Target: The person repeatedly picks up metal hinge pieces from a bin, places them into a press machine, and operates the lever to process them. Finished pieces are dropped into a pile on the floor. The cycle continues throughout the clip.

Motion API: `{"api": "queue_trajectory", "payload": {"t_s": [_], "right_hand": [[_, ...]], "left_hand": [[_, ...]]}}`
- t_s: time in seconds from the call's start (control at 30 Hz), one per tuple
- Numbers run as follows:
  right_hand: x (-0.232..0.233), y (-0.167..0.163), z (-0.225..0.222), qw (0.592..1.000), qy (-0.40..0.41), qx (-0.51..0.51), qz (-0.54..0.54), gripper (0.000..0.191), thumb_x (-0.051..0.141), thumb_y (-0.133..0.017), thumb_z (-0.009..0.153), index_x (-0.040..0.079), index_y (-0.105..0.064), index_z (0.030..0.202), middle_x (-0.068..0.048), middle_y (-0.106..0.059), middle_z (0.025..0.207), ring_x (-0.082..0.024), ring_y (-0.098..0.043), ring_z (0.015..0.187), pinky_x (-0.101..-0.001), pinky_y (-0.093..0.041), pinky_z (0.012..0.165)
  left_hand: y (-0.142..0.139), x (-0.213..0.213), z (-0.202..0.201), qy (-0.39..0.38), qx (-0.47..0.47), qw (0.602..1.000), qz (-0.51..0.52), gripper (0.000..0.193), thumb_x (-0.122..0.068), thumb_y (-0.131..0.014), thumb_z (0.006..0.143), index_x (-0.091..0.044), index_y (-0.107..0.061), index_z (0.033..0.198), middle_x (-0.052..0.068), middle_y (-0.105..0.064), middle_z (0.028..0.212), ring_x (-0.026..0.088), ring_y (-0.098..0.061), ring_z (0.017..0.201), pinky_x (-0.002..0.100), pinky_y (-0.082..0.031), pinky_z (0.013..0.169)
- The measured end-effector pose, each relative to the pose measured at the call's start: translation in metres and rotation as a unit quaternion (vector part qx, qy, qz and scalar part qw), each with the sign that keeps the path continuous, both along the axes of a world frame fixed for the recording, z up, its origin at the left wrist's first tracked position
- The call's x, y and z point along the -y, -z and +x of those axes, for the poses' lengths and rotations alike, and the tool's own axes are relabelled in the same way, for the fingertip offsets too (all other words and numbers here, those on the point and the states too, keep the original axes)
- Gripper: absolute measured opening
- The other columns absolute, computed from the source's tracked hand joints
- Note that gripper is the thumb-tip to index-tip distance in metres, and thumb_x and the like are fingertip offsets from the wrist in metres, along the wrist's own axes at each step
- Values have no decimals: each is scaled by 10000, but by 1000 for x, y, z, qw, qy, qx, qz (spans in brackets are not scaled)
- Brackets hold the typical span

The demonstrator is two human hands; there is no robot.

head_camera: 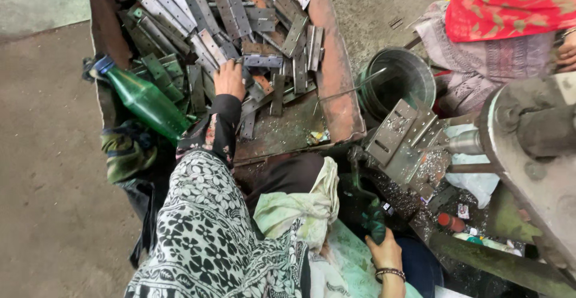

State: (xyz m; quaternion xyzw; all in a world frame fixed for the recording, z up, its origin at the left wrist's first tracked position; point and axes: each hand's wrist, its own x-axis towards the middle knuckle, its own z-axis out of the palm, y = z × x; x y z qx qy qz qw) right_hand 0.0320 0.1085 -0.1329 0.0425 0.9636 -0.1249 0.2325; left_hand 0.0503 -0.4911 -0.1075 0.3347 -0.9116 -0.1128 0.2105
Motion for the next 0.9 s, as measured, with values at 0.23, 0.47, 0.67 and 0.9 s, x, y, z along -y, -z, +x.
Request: {"api": "queue_trajectory", "payload": {"t_s": [0.23, 0.47, 0.67, 0.9], "right_hand": [[9, 4, -10, 998, -48, -48, -5, 724, 407, -819, 739, 170, -578, 1380, -224, -756, 1110, -402, -712, 1112, -457, -579, 944], [15, 4, -19, 998, -44, -33, 14, 808, 436, -862, 684, 208, -553, 1396, -197, -765, 1106, -374, -727, 1100, -439, -581, 963], [11, 3, -20, 1000, 1, 4, 5, 712, 400, -808, 763, 190, -566, 1399, -196, -797, 981, -348, -791, 914, -431, -615, 857], [-2, -7, -8, 999, 33, 37, 11, 622, 376, -775, 803, 177, -591, 1363, -223, -808, 956, -378, -816, 878, -455, -630, 837]], "left_hand": [[-3, 21, -86, 17, 61, 984, -169, 356, -248, -754, 811, -163, -696, 1152, 50, -575, 1343, 264, -474, 1365, 737, -273, 1078], [-15, 21, -111, 39, 196, 980, -13, 577, -255, -816, 649, -146, -670, 1196, 74, -558, 1254, 300, -531, 1233, 634, -342, 1080], [5, -21, -85, 1, 34, 998, -59, 560, -93, -783, 715, -140, -652, 1258, 112, -585, 1206, 335, -570, 1113, 539, -433, 948], [19, -90, -31, -90, -272, 919, 271, 565, 51, -694, 713, -3, -618, 1270, 198, -661, 1096, 366, -652, 976, 466, -541, 863]]}}
